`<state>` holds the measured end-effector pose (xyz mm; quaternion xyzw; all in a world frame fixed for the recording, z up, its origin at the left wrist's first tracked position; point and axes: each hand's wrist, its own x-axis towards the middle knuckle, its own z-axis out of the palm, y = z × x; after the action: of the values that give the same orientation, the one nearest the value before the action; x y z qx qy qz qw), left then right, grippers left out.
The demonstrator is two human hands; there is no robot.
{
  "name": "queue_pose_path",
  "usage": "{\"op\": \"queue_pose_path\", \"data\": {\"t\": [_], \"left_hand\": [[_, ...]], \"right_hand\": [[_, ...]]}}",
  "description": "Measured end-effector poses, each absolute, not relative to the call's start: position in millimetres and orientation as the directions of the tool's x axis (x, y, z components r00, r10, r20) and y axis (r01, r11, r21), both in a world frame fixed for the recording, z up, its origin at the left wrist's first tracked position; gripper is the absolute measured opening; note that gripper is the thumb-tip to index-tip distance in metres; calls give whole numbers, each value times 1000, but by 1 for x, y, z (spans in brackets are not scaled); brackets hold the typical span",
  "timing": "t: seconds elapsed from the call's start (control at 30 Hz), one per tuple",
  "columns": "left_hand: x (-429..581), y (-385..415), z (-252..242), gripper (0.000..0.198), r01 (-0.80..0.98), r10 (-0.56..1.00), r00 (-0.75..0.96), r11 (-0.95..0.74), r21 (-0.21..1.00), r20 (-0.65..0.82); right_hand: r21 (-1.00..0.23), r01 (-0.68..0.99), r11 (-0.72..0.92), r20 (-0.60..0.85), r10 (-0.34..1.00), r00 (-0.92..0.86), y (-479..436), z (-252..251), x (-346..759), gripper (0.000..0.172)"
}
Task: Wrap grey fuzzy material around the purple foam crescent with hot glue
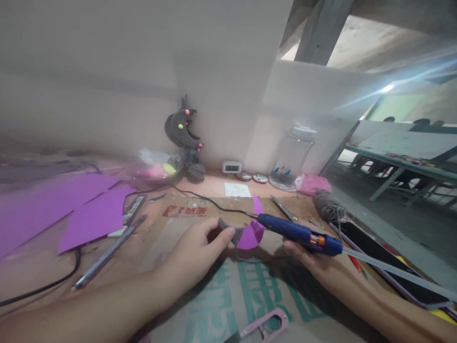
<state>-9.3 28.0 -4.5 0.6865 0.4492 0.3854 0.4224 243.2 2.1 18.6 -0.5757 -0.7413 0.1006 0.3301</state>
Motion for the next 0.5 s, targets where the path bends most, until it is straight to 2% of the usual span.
{"op": "queue_pose_path", "data": {"t": [0.13,0.3,0.37,0.5], "left_hand": [[-7,29,-5,32,272,953,278,-200,941,122],[-5,28,-4,30,283,948,288,-220,934,136],[-4,28,-3,30,278,947,291,-216,936,132],[-5,28,-3,30,296,945,297,-230,927,140]], "right_hand": [[-665,712,225,386,920,69,13,32,252,43],[-865,471,175,315,919,236,37,47,265,43],[-863,489,131,280,928,245,50,51,267,45],[-728,667,159,297,950,98,86,60,259,38]]}}
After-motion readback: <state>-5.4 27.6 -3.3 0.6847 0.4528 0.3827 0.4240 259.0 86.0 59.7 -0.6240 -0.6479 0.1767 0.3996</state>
